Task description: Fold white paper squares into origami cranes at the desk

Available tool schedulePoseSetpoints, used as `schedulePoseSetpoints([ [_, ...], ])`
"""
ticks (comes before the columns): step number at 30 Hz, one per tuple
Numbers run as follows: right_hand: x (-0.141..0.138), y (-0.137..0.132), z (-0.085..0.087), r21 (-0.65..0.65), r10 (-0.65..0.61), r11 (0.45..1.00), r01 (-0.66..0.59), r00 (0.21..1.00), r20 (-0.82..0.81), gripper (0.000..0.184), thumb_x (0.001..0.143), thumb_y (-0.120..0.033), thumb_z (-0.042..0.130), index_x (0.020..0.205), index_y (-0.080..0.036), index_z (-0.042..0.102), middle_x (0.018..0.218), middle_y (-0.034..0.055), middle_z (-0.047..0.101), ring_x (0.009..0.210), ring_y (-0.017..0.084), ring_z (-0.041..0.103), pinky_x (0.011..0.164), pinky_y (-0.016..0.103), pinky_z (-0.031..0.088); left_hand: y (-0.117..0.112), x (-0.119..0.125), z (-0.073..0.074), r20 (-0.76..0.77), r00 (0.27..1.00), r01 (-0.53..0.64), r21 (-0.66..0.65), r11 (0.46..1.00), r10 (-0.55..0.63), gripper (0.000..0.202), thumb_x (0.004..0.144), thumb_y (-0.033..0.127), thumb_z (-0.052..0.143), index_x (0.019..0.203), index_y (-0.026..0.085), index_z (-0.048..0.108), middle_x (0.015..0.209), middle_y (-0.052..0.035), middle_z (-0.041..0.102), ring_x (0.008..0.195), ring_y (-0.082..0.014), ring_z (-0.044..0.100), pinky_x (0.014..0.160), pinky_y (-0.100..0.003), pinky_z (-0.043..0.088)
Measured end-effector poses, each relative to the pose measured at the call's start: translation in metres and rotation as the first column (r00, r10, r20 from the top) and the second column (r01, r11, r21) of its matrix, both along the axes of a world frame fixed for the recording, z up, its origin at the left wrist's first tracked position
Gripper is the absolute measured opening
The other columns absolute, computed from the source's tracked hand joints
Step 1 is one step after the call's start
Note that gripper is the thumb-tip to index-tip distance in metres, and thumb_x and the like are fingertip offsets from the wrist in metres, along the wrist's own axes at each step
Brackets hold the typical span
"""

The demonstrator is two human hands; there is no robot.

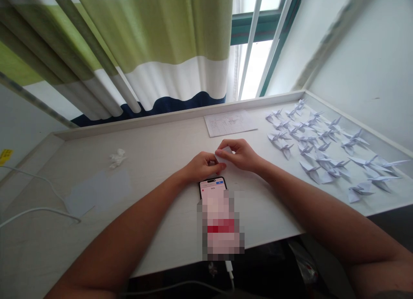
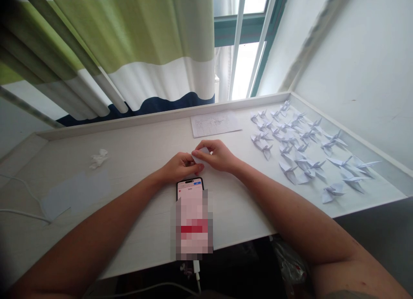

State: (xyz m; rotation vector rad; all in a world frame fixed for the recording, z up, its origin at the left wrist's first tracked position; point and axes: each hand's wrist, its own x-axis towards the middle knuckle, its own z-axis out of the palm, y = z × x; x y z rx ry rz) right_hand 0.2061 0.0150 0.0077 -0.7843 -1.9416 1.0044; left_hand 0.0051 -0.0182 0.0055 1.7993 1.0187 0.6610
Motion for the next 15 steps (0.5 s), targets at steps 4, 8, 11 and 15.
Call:
schedulePoseSetpoints([
  [4, 0.0010, 0.0001, 0.0041, 0.001, 0.024, 1.000, -0.024, 1.000, -0.011, 0.036, 0.093, -0.053, 0.075, 0.081, -0.019, 0.072, 0.074, 0.0018, 0.070, 0.069, 0.015, 0.054, 0.066, 0.031, 0.041, -0.0009, 0.0014, 0.0001, 0.007, 0.999, -0.034, 0.062, 0.997, 0.034, 0.031, 0.087, 0.041, 0.073, 0.071, 0.016, 0.077, 0.057, -0.0011, 0.067, 0.048, -0.0096, 0.047, 0.049, -0.025, 0.034],
  [8, 0.0000, -0.0022, 0.0084, -0.010, 0.034, 0.999, -0.035, 0.998, -0.061, 0.040, 0.092, -0.060, 0.074, 0.081, -0.022, 0.072, 0.078, 0.0028, 0.070, 0.071, 0.017, 0.059, 0.068, 0.034, 0.047, 0.0000, 0.0030, -0.0020, 0.095, 0.991, -0.114, 0.169, 0.979, 0.099, 0.037, 0.094, 0.051, 0.067, 0.085, 0.018, 0.082, 0.078, -0.0062, 0.079, 0.058, -0.0150, 0.062, 0.057, -0.028, 0.046],
  [11, -0.0008, -0.0027, 0.0094, 0.018, 0.057, 0.998, -0.055, 0.994, -0.095, 0.038, 0.091, -0.059, 0.076, 0.081, -0.022, 0.074, 0.087, 0.0050, 0.071, 0.079, 0.020, 0.064, 0.075, 0.037, 0.051, 0.0015, 0.0033, -0.0049, 0.117, 0.983, -0.166, 0.271, 0.948, 0.139, 0.035, 0.098, 0.049, 0.064, 0.091, 0.019, 0.082, 0.087, -0.0073, 0.082, 0.072, -0.0186, 0.069, 0.068, -0.030, 0.053],
  [15, 0.0000, -0.0021, 0.0094, 0.089, 0.098, 0.992, -0.087, 0.987, -0.127, 0.022, 0.092, -0.047, 0.080, 0.088, -0.025, 0.080, 0.096, 0.0056, 0.074, 0.089, 0.021, 0.068, 0.084, 0.040, 0.055, 0.0028, 0.0018, -0.0094, 0.110, 0.981, -0.195, 0.459, 0.867, 0.162, 0.026, 0.098, 0.040, 0.065, 0.093, 0.021, 0.081, 0.083, -0.0061, 0.078, 0.075, -0.0183, 0.068, 0.073, -0.030, 0.054],
])
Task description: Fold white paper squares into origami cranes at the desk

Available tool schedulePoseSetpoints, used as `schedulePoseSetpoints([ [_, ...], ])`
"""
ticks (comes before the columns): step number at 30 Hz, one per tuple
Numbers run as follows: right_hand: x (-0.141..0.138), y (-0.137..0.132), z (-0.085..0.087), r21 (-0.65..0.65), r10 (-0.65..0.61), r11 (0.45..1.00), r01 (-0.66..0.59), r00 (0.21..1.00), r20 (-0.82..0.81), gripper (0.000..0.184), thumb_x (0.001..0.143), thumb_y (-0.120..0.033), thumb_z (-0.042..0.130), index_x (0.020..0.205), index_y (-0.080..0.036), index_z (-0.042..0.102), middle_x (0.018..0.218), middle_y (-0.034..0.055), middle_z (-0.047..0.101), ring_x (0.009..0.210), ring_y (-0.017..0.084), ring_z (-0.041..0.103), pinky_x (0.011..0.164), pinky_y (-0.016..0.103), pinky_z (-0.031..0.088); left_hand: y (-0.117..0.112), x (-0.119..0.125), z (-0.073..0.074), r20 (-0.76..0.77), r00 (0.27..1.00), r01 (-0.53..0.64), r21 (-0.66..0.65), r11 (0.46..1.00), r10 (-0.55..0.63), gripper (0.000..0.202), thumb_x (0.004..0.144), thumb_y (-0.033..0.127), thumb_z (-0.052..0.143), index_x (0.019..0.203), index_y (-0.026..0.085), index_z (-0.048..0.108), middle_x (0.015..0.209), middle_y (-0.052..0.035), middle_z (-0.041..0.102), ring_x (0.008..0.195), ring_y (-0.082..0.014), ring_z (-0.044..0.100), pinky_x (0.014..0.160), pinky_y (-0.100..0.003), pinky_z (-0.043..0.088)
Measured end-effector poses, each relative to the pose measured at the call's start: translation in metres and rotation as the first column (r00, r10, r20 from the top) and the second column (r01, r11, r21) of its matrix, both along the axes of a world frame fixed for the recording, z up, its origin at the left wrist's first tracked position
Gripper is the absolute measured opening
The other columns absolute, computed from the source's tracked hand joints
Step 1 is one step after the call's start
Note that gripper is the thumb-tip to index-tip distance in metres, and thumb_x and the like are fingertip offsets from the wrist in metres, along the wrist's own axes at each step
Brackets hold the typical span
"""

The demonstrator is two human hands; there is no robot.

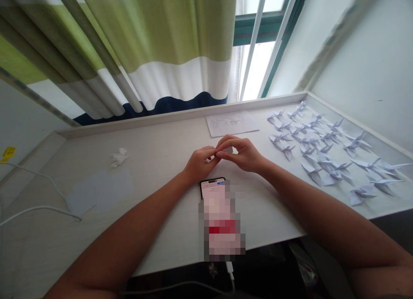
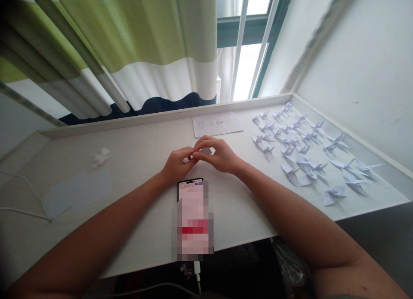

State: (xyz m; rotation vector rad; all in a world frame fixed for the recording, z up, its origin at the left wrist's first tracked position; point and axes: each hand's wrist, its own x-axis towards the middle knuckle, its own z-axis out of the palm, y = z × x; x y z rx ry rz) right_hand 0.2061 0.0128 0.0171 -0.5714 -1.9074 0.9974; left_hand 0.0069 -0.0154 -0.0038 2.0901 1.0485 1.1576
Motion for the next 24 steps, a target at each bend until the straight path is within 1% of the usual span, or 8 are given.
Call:
schedulePoseSetpoints([
  [3, 0.0013, 0.0004, 0.0004, 0.038, 0.025, 0.999, -0.025, 1.000, 0.005, 0.014, 0.091, -0.041, 0.081, 0.092, -0.027, 0.082, 0.099, 0.0053, 0.075, 0.091, 0.022, 0.068, 0.086, 0.041, 0.056, 0.0005, -0.0020, -0.0027, -0.052, 0.998, -0.023, 0.078, 0.997, 0.027, 0.021, 0.097, 0.035, 0.065, 0.097, 0.022, 0.080, 0.088, -0.0074, 0.078, 0.078, -0.0190, 0.068, 0.074, -0.031, 0.055],
  [6, 0.0016, 0.0000, 0.0010, 0.043, 0.033, 0.999, -0.033, 0.999, 0.010, 0.013, 0.091, -0.040, 0.082, 0.090, -0.027, 0.081, 0.101, 0.0051, 0.074, 0.092, 0.022, 0.068, 0.088, 0.042, 0.056, 0.0015, -0.0031, -0.0040, -0.080, 0.995, -0.050, 0.116, 0.992, 0.060, 0.018, 0.096, 0.032, 0.065, 0.090, 0.022, 0.079, 0.088, -0.0082, 0.077, 0.079, -0.0193, 0.068, 0.074, -0.032, 0.054],
  [9, 0.0006, -0.0011, 0.0015, 0.033, 0.017, 0.999, -0.018, 1.000, 0.013, 0.015, 0.093, -0.040, 0.080, 0.087, -0.026, 0.079, 0.099, 0.0048, 0.073, 0.093, 0.021, 0.068, 0.089, 0.041, 0.055, 0.0023, -0.0022, -0.0033, -0.052, 0.996, -0.063, 0.126, 0.990, 0.070, 0.020, 0.096, 0.035, 0.068, 0.085, 0.022, 0.078, 0.090, -0.0086, 0.078, 0.082, -0.0200, 0.070, 0.077, -0.033, 0.054],
  [14, -0.0004, -0.0013, 0.0003, -0.023, -0.016, 1.000, 0.017, 1.000, 0.001, 0.021, 0.095, -0.044, 0.076, 0.088, -0.025, 0.073, 0.096, 0.0046, 0.071, 0.092, 0.021, 0.066, 0.090, 0.041, 0.053, 0.0001, 0.0020, 0.0015, 0.065, 0.994, -0.088, 0.044, 0.995, 0.085, 0.024, 0.095, 0.041, 0.072, 0.082, 0.022, 0.077, 0.096, -0.0082, 0.081, 0.086, -0.0203, 0.073, 0.080, -0.034, 0.058],
  [17, 0.0008, 0.0000, 0.0008, -0.083, -0.039, 0.996, 0.038, 0.999, -0.010, 0.025, 0.096, -0.050, 0.074, 0.091, -0.025, 0.072, 0.097, 0.0046, 0.071, 0.093, 0.022, 0.065, 0.088, 0.041, 0.053, -0.0023, 0.0037, 0.0038, 0.141, 0.983, -0.111, -0.036, 0.993, 0.115, 0.025, 0.092, 0.044, 0.075, 0.081, 0.021, 0.076, 0.096, -0.0077, 0.082, 0.087, -0.0204, 0.075, 0.084, -0.035, 0.060],
  [21, 0.0020, 0.0020, 0.0033, -0.179, -0.077, 0.981, 0.067, 0.996, -0.045, 0.037, 0.093, -0.061, 0.074, 0.093, -0.024, 0.069, 0.093, 0.0043, 0.069, 0.090, 0.021, 0.064, 0.085, 0.040, 0.054, -0.0024, 0.0032, 0.0041, 0.182, 0.969, -0.139, -0.149, 0.979, 0.166, 0.027, 0.090, 0.046, 0.077, 0.101, 0.021, 0.081, 0.100, -0.0072, 0.084, 0.089, -0.0212, 0.078, 0.083, -0.034, 0.062],
  [22, 0.0020, 0.0025, 0.0034, -0.204, -0.076, 0.977, 0.063, 0.995, -0.060, 0.039, 0.091, -0.062, 0.074, 0.093, -0.024, 0.068, 0.092, 0.0042, 0.068, 0.089, 0.020, 0.064, 0.084, 0.039, 0.055, -0.0019, 0.0027, 0.0037, 0.190, 0.967, -0.139, -0.163, 0.977, 0.169, 0.029, 0.090, 0.047, 0.077, 0.104, 0.022, 0.082, 0.102, -0.0074, 0.084, 0.091, -0.0219, 0.079, 0.083, -0.034, 0.062],
  [24, 0.0017, 0.0034, 0.0026, -0.248, -0.067, 0.968, 0.044, 0.994, -0.085, 0.041, 0.089, -0.063, 0.076, 0.093, -0.023, 0.068, 0.090, 0.0037, 0.068, 0.085, 0.019, 0.064, 0.082, 0.038, 0.056, -0.0007, 0.0019, 0.0026, 0.199, 0.965, -0.137, -0.180, 0.974, 0.173, 0.029, 0.091, 0.048, 0.076, 0.102, 0.023, 0.084, 0.102, -0.0072, 0.085, 0.092, -0.0230, 0.079, 0.083, -0.035, 0.062],
])
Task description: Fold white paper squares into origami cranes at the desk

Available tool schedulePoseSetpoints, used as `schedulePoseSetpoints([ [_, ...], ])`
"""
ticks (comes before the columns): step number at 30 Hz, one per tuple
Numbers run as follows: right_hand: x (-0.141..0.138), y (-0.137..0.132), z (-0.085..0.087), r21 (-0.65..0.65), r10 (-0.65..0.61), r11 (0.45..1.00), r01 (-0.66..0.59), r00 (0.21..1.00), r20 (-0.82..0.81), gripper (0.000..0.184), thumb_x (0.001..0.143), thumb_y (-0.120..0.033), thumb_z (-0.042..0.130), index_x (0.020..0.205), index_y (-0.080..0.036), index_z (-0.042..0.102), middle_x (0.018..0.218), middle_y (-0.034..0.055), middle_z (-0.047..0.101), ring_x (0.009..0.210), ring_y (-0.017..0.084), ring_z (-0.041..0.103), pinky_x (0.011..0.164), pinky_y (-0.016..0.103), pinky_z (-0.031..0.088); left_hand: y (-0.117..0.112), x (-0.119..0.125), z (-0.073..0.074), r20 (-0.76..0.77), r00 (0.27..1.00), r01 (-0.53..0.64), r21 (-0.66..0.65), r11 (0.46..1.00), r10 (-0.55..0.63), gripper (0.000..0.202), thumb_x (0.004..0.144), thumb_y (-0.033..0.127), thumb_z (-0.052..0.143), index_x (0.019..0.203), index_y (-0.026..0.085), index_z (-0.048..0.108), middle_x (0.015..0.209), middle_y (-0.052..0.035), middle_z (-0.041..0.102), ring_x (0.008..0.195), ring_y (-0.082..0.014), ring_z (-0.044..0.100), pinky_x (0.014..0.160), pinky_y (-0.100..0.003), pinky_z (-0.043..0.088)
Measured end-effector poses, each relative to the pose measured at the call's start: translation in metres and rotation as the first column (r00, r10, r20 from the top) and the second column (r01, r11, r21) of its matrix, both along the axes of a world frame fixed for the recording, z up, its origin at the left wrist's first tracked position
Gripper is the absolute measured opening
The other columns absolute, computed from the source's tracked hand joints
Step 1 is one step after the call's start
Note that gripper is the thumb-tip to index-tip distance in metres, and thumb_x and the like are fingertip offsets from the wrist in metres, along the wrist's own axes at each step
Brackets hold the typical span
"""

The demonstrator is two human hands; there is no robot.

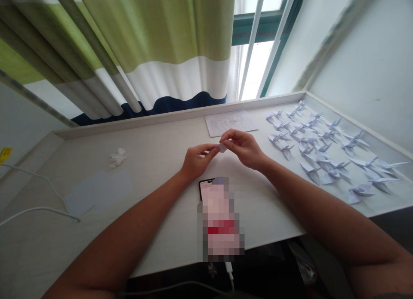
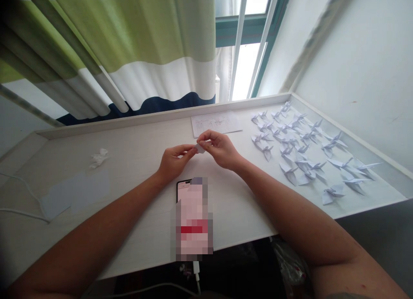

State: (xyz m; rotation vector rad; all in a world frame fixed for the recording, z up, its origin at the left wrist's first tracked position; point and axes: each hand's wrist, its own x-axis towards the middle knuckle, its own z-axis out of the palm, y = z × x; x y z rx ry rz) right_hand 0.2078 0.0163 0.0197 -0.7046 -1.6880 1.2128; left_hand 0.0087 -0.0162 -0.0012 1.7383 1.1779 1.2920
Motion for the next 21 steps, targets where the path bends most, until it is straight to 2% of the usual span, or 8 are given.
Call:
schedulePoseSetpoints([
  [3, -0.0005, 0.0006, -0.0033, -0.014, -0.006, 1.000, 0.005, 1.000, -0.011, 0.040, 0.089, -0.061, 0.078, 0.094, -0.022, 0.069, 0.090, 0.0038, 0.070, 0.085, 0.019, 0.067, 0.085, 0.039, 0.057, 0.0011, -0.0007, -0.0016, 0.000, 1.000, -0.019, 0.012, 1.000, 0.019, 0.028, 0.091, 0.049, 0.076, 0.095, 0.023, 0.086, 0.096, -0.0065, 0.085, 0.089, -0.0233, 0.079, 0.082, -0.035, 0.062],
  [7, -0.0005, -0.0003, -0.0066, 0.069, -0.052, 0.996, 0.048, 0.997, 0.057, 0.036, 0.089, -0.059, 0.079, 0.098, -0.024, 0.075, 0.100, 0.0060, 0.075, 0.097, 0.022, 0.070, 0.092, 0.042, 0.058, 0.0013, -0.0008, -0.0025, -0.024, 0.999, -0.034, 0.034, 0.999, 0.035, 0.028, 0.093, 0.049, 0.074, 0.096, 0.024, 0.086, 0.096, -0.0057, 0.085, 0.089, -0.0237, 0.080, 0.080, -0.035, 0.062],
  [11, -0.0009, -0.0010, -0.0052, 0.096, -0.083, 0.992, 0.079, 0.996, 0.032, 0.034, 0.088, -0.058, 0.080, 0.089, -0.024, 0.079, 0.092, 0.0054, 0.074, 0.089, 0.022, 0.071, 0.083, 0.042, 0.059, 0.0007, -0.0013, -0.0009, -0.024, 1.000, 0.005, 0.018, 1.000, -0.004, 0.030, 0.092, 0.051, 0.075, 0.095, 0.023, 0.086, 0.095, -0.0062, 0.085, 0.088, -0.0237, 0.080, 0.085, -0.037, 0.063],
  [14, -0.0022, -0.0012, -0.0035, 0.043, -0.083, 0.995, 0.085, 0.996, -0.031, 0.035, 0.084, -0.057, 0.084, 0.086, -0.023, 0.078, 0.090, 0.0047, 0.073, 0.083, 0.021, 0.070, 0.076, 0.040, 0.059, 0.0007, -0.0008, 0.0006, 0.012, 0.998, 0.065, -0.024, 0.998, -0.065, 0.033, 0.090, 0.053, 0.077, 0.093, 0.021, 0.085, 0.089, -0.0070, 0.084, 0.084, -0.0232, 0.079, 0.086, -0.038, 0.063],
  [16, -0.0036, -0.0012, -0.0042, -0.019, -0.085, 0.996, 0.084, 0.995, -0.045, 0.036, 0.083, -0.057, 0.084, 0.087, -0.022, 0.077, 0.090, 0.0046, 0.073, 0.082, 0.020, 0.070, 0.074, 0.038, 0.058, 0.0015, 0.0006, 0.0004, 0.062, 0.995, 0.077, -0.062, 0.995, -0.073, 0.037, 0.088, 0.055, 0.079, 0.091, 0.019, 0.084, 0.084, -0.0075, 0.083, 0.080, -0.0228, 0.078, 0.082, -0.037, 0.063],
  [19, -0.0050, -0.0004, -0.0077, -0.106, -0.092, 0.990, 0.091, 0.996, 0.000, 0.040, 0.086, -0.059, 0.080, 0.094, -0.020, 0.074, 0.086, 0.0046, 0.074, 0.078, 0.018, 0.069, 0.072, 0.036, 0.057, 0.0037, 0.0034, -0.0011, 0.176, 0.983, 0.067, -0.128, 0.990, -0.044, 0.043, 0.085, 0.059, 0.081, 0.093, 0.017, 0.083, 0.086, -0.0092, 0.084, 0.078, -0.0229, 0.079, 0.076, -0.035, 0.063],
  [21, -0.0048, 0.0010, -0.0103, -0.113, -0.100, 0.988, 0.107, 0.993, 0.062, 0.042, 0.087, -0.060, 0.079, 0.089, -0.019, 0.071, 0.078, 0.0035, 0.072, 0.072, 0.017, 0.067, 0.068, 0.034, 0.055, 0.0055, 0.0045, -0.0018, 0.262, 0.965, 0.048, -0.169, 0.984, -0.002, 0.047, 0.082, 0.060, 0.083, 0.095, 0.016, 0.082, 0.088, -0.0101, 0.084, 0.081, -0.0243, 0.081, 0.075, -0.035, 0.064],
])
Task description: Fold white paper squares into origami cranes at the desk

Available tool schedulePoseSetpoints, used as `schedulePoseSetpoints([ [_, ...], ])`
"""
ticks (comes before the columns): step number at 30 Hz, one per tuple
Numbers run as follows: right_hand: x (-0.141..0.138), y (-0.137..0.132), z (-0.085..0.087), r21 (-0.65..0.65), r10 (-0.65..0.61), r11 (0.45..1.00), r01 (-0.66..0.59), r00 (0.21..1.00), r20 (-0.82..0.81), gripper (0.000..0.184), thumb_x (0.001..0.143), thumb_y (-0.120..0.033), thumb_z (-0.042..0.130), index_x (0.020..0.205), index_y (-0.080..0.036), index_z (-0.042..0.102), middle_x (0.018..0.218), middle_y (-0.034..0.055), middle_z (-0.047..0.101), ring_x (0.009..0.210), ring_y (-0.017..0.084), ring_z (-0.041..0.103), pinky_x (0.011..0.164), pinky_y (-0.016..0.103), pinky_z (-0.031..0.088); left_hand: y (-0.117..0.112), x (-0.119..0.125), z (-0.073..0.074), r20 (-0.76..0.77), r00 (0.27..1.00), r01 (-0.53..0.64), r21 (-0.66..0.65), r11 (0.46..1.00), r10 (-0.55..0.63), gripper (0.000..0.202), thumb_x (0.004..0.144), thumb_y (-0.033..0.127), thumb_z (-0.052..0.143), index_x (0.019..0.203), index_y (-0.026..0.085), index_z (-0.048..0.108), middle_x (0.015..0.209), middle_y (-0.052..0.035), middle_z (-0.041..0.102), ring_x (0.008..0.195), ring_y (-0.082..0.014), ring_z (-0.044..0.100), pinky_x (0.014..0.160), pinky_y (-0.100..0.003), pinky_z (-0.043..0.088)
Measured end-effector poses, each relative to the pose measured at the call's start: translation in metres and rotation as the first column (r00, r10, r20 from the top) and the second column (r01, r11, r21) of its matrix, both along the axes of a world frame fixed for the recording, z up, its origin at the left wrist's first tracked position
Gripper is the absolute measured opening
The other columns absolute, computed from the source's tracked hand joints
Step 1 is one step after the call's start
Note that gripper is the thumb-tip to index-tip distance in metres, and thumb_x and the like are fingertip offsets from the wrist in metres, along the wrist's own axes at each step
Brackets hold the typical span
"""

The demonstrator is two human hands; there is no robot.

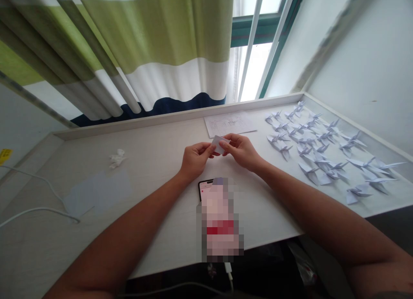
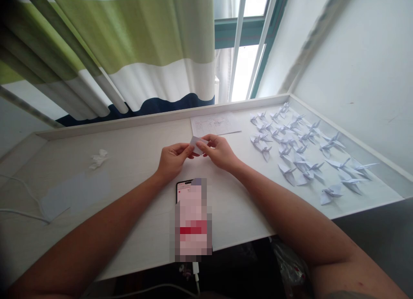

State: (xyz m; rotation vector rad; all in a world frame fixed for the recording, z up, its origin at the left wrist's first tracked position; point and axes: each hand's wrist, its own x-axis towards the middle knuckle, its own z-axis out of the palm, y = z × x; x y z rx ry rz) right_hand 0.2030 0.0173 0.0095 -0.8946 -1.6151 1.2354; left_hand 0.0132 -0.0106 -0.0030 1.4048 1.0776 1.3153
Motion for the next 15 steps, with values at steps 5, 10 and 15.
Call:
schedulePoseSetpoints([
  [5, 0.0026, 0.0041, -0.0028, 0.046, 0.021, 0.999, -0.024, 0.998, 0.055, 0.046, 0.086, -0.060, 0.079, 0.072, -0.020, 0.063, 0.068, 0.0011, 0.068, 0.066, 0.015, 0.065, 0.067, 0.033, 0.053, 0.0025, -0.0018, 0.0014, 0.112, 0.993, -0.031, -0.094, 0.995, 0.042, 0.052, 0.076, 0.062, 0.088, 0.096, 0.015, 0.080, 0.090, -0.0106, 0.084, 0.086, -0.0263, 0.082, 0.077, -0.037, 0.065],
  [10, 0.0015, 0.0051, -0.0060, -0.021, 0.063, 0.998, -0.062, 0.998, 0.031, 0.048, 0.086, -0.063, 0.078, 0.076, -0.020, 0.062, 0.070, 0.0024, 0.070, 0.069, 0.016, 0.067, 0.069, 0.033, 0.055, 0.0032, -0.0047, 0.0025, 0.068, 0.997, -0.023, -0.083, 0.996, 0.028, 0.048, 0.079, 0.060, 0.086, 0.094, 0.014, 0.080, 0.088, -0.0102, 0.083, 0.087, -0.0264, 0.082, 0.073, -0.035, 0.064],
  [15, -0.0001, 0.0072, -0.0088, -0.043, 0.059, 0.997, -0.059, 0.998, -0.007, 0.047, 0.079, -0.060, 0.085, 0.077, -0.019, 0.063, 0.072, 0.0010, 0.068, 0.069, 0.015, 0.067, 0.068, 0.032, 0.055, 0.0019, -0.0028, 0.0050, 0.114, 0.992, -0.033, -0.126, 0.992, 0.047, 0.049, 0.077, 0.058, 0.088, 0.095, 0.014, 0.080, 0.092, -0.0113, 0.083, 0.090, -0.0284, 0.082, 0.071, -0.034, 0.063],
])
